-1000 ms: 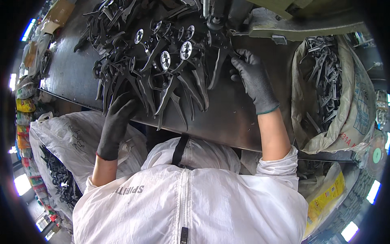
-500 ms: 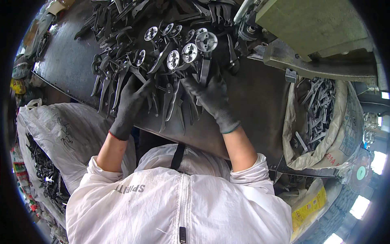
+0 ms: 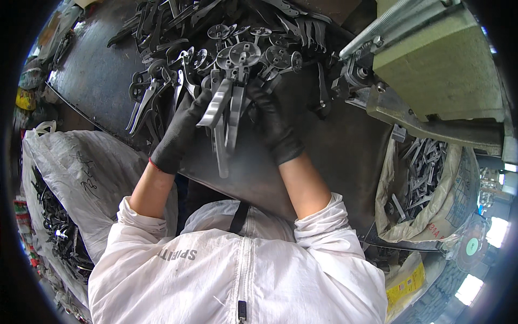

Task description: The person picks up metal components and positions them under a machine to press them together, repeating this process to assemble tools. They occasionally move pieces aside on the table before placing the finished assemblies into a pile.

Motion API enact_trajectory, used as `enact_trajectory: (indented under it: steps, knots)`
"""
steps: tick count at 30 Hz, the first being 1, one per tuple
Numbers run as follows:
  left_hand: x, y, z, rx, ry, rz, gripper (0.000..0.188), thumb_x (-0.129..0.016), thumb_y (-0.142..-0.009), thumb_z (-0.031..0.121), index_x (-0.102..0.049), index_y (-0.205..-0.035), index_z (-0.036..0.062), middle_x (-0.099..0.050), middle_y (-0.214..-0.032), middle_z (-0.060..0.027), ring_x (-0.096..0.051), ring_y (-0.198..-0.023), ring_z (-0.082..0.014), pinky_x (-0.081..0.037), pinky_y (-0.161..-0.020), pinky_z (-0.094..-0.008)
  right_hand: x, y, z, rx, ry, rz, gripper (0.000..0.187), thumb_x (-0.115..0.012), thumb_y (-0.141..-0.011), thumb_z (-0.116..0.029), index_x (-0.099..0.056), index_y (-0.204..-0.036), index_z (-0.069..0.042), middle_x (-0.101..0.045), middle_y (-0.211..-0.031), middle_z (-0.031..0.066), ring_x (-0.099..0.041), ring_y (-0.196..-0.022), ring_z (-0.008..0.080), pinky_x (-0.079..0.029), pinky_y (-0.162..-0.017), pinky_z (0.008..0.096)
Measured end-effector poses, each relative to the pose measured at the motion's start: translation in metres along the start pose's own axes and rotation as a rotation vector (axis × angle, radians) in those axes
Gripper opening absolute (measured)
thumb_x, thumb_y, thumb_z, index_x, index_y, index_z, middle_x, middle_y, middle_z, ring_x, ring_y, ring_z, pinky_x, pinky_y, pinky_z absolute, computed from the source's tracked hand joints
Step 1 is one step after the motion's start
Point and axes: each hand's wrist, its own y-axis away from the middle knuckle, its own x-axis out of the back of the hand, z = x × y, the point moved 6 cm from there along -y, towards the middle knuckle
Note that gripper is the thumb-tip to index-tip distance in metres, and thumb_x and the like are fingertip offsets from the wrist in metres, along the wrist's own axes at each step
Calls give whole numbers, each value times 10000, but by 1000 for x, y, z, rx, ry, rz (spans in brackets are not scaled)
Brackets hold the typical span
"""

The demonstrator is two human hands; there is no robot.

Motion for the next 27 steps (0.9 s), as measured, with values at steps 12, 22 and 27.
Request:
enact_trajectory:
  steps: [12,22,27]
  knots:
    - [-13,-14,17,-29,-73,-27,426,-697,-992,298,-588,-1307,32,-651,-1166,-33,-620,-1078,-121,-480,-977,-300,-43,3,-7,-106,-19,-106,597,-562,-1032,-494,-515,-1448,-69,-655,-1313,92,-631,-1205,262,-514,-1059,430]
    - [-41,9,77,-115,-301,-85,501,-688,-983,330,-546,-1353,24,-644,-1207,-62,-607,-1109,-135,-467,-1004,-315,-76,22,-42,10,161,-106,630,-611,-984,-552,-563,-1375,-61,-699,-1168,104,-705,-999,266,-604,-865,433]
    - [-35,29,69,-175,-192,-148,598,-688,-996,330,-444,-1445,18,-626,-1273,-79,-615,-1138,-149,-478,-1021,-318,-75,41,-31,17,217,-105,634,-640,-966,-544,-563,-1378,-69,-703,-1166,113,-706,-1007,275,-608,-862,439]
